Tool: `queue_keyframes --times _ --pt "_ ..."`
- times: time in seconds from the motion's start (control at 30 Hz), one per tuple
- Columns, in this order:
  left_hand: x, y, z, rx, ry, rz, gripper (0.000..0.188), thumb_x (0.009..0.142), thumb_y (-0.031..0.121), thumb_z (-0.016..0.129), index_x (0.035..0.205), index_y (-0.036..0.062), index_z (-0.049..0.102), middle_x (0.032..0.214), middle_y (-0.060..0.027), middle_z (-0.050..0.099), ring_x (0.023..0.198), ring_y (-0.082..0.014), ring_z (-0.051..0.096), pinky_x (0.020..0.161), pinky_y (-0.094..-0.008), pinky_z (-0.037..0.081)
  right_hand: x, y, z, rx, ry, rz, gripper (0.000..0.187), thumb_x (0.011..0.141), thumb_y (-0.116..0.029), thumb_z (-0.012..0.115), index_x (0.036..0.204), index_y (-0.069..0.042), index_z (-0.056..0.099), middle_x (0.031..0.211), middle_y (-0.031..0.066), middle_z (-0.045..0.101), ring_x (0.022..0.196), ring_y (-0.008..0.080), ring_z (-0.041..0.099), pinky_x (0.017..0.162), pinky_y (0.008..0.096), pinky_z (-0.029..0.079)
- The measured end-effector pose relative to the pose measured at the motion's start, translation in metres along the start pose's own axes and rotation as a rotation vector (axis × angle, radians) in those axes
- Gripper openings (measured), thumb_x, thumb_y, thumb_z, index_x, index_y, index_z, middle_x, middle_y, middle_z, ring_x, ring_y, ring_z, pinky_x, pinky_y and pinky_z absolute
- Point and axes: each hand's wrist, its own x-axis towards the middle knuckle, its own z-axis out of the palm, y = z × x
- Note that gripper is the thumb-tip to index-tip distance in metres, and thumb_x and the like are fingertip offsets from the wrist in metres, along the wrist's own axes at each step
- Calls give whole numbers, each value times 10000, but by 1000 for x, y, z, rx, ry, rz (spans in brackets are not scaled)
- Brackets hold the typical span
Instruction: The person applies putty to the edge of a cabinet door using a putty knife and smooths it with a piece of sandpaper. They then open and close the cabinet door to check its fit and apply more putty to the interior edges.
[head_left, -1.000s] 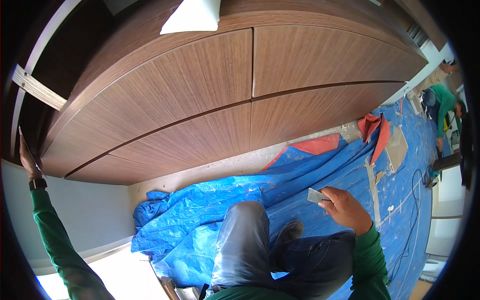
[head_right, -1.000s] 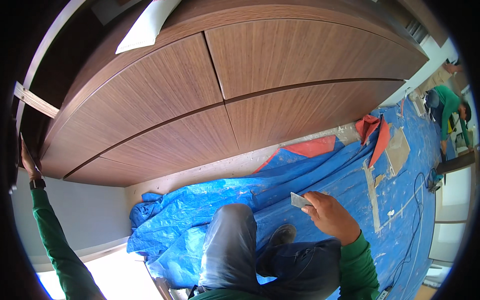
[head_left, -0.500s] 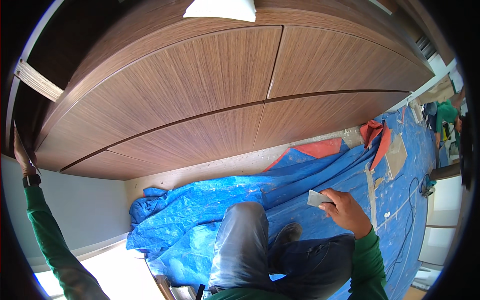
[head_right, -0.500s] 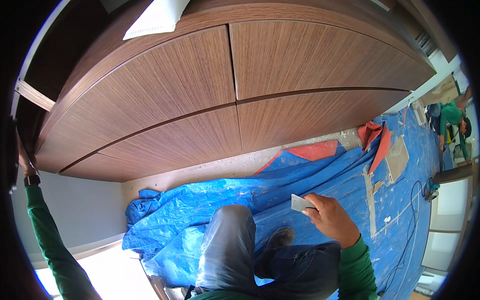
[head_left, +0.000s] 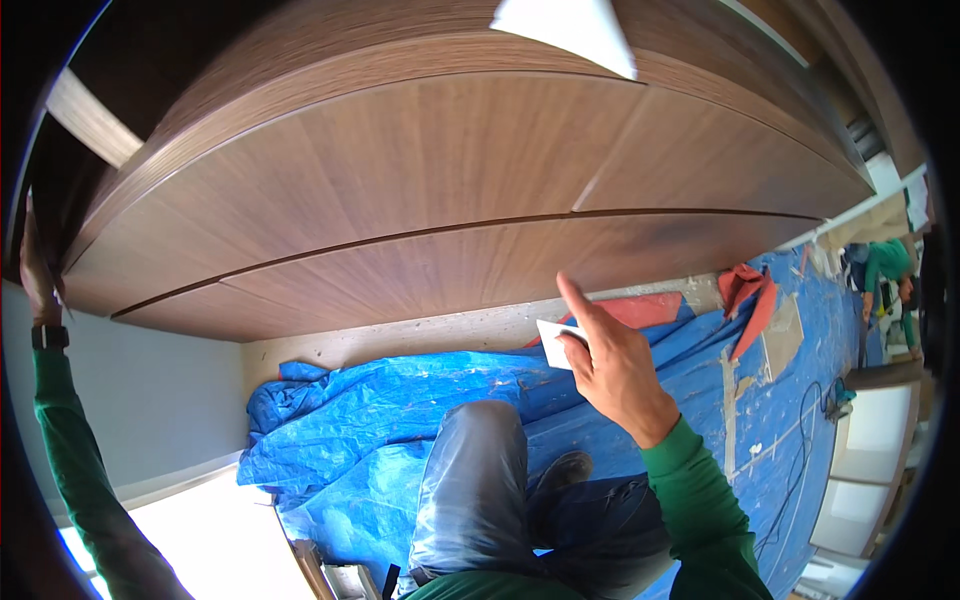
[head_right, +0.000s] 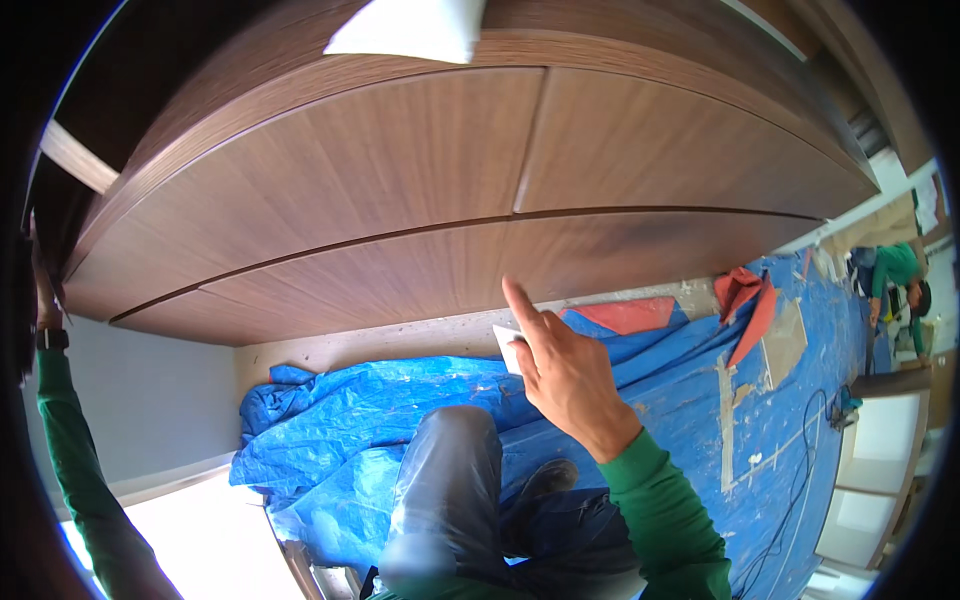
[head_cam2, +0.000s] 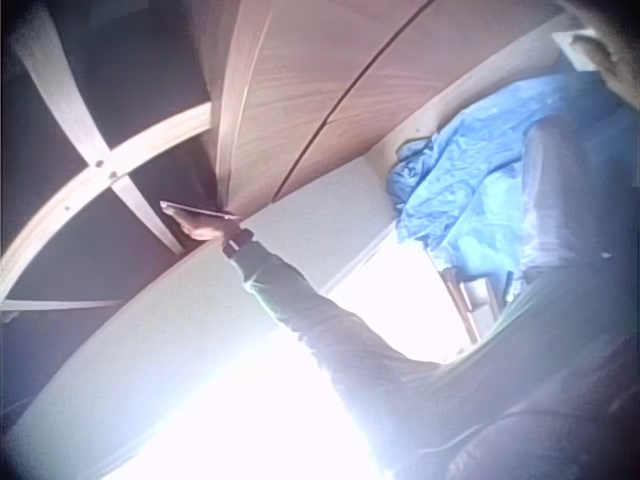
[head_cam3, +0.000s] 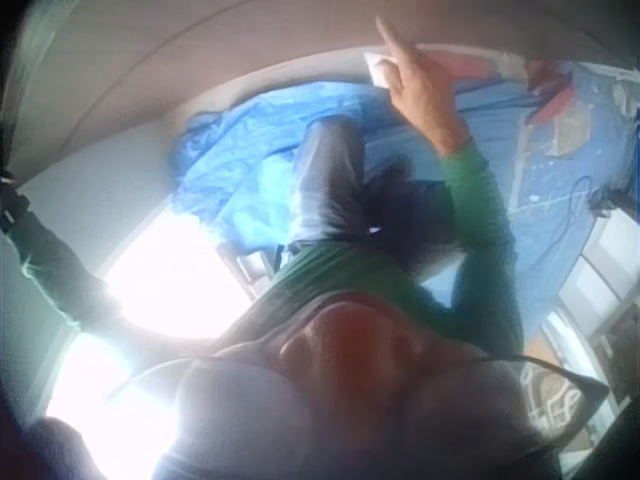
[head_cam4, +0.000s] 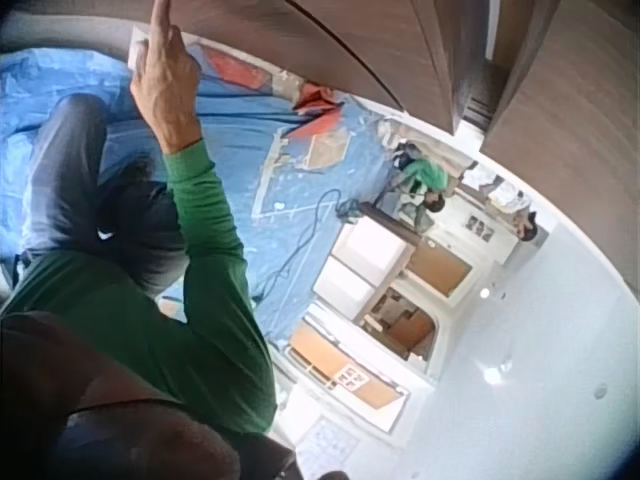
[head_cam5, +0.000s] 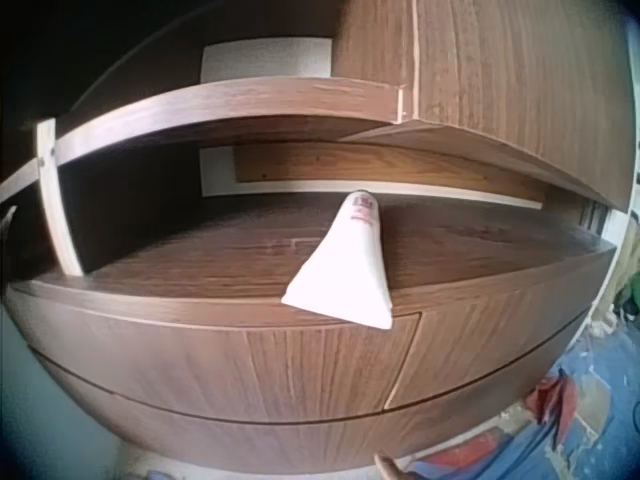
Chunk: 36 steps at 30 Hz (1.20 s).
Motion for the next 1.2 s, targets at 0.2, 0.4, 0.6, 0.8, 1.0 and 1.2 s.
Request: queue_keyframes --times 0.2,0.4,0.6,0.8,1.0,1.2 --pt "-32 58 59 -234 177 -219 598 1089 351 473 1551 -23 408 1639 -121 384 1536 -231 312 1269 -369 185 43 -13 29 -129 -11 10 941 885 -17 704 1643 -46 147 1144 246 698 730 375 704 608 451 563" --pt "-24 56 48 -116 34 -67 581 1071 398 515 1498 5 515 1545 -99 524 1433 -213 470 1198 -309 308 44 -18 42 -164 62 9 933 913 -12 691 1644 -29 111 985 247 718 739 404 699 623 466 527" --pt "-42 86 67 -240 -60 -196 464 1045 440 584 993 21 776 815 13 713 680 -79 612 641 -225 464 41 -23 57 -68 68 168 968 949 -1 666 1663 -74 16 888 130 581 825 303 619 829 405 522" --pt "-42 84 68 -255 -70 -137 467 1065 439 566 999 24 770 854 -5 710 713 -73 596 675 -250 466 48 -42 61 -133 73 157 983 950 -7 666 1658 -55 -14 837 103 550 814 257 602 824 391 509" --pt "-50 88 82 -205 -4 45 526 1071 478 535 1001 9 762 864 -15 702 719 -90 584 698 -269 477 56 -59 70 -137 33 87 995 932 6 684 1661 -68 11 821 92 557 753 252 614 750 396 519" --pt "-47 91 69 -206 -150 -113 566 1072 494 525 1016 -11 774 888 -32 715 761 -91 600 717 -279 491 71 -83 90 -91 -32 32 979 908 21 684 1645 -19 42 819 137 609 745 314 659 721 436 523"
